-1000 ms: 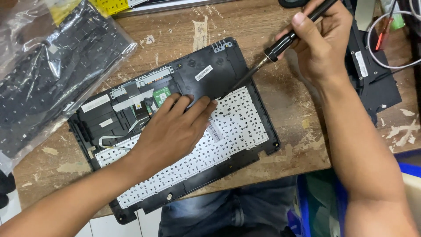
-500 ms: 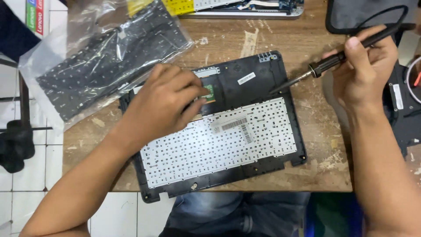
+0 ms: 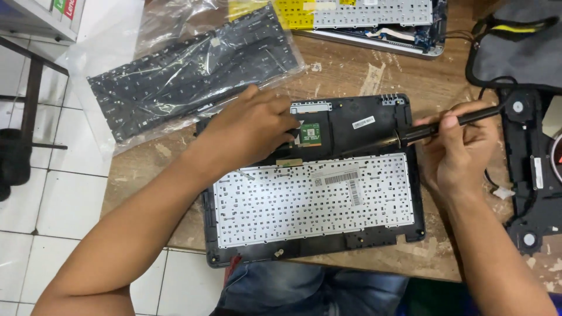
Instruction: Using a soldering iron to melt plastic rivets on a laptop keyboard backplate to secure it to the palmrest assembly.
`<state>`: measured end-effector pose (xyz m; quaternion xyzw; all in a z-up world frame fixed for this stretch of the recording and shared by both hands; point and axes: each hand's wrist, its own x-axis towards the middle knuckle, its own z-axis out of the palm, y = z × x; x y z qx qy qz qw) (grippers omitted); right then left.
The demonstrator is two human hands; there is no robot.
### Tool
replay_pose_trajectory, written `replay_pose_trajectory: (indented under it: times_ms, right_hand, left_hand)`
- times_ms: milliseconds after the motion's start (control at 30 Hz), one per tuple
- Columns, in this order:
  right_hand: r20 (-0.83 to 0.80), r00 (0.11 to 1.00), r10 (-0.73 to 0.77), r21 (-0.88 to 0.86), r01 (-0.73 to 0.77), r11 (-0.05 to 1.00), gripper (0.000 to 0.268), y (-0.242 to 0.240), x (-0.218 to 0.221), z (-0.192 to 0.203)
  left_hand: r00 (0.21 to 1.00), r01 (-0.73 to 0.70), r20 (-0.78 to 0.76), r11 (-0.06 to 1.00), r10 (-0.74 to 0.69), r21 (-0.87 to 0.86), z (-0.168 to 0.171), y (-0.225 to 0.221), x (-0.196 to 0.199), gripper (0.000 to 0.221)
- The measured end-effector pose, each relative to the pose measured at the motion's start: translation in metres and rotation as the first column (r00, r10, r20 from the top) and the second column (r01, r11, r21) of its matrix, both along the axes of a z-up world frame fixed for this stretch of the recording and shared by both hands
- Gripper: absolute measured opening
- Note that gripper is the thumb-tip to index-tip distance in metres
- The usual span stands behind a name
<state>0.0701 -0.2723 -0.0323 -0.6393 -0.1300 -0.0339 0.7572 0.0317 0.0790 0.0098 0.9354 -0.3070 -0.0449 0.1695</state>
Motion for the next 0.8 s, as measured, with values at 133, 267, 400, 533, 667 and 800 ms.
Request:
replay_pose_trajectory:
  times_ms: [133,267,400,533,667,800]
  right_hand:
    - [-0.001,1.000,-0.009,0.007,0.009,1.000,0.023,0.001,0.001,0.000]
    - [-0.001,0.999,-0.035,-0.021,0.035,0.999,0.025,-0.004,0.001,0.001]
    - [0.048,0.996,-0.081,-0.056,0.084,0.995,0.029,-0.008,0.007,0.002]
    - [0.050,0.998,-0.048,-0.031,0.050,0.998,0.023,-0.022,0.017,0.003]
    - [0.042,0.999,-0.020,0.116,0.015,0.993,0.021,-0.036,0.029,0.002]
    - [0.099,0.995,0.012,0.104,-0.023,0.994,0.021,-0.049,0.040,0.004]
  left_hand:
    - [0.989,-0.054,-0.133,0.996,0.064,0.076,0.009,-0.007,0.000,0.023]
    - [0.996,-0.058,-0.073,0.998,0.060,0.023,0.002,-0.007,-0.001,0.016]
    - [0.999,-0.035,-0.026,0.991,0.032,-0.129,-0.009,-0.005,0.001,0.005]
    - [0.996,0.077,0.073,0.947,-0.057,-0.313,-0.007,-0.014,0.001,0.007]
    - [0.986,-0.042,-0.153,0.799,-0.064,-0.600,0.002,-0.046,-0.001,0.021]
    - [0.964,-0.132,-0.266,0.824,-0.024,-0.552,0.000,-0.082,0.005,0.015]
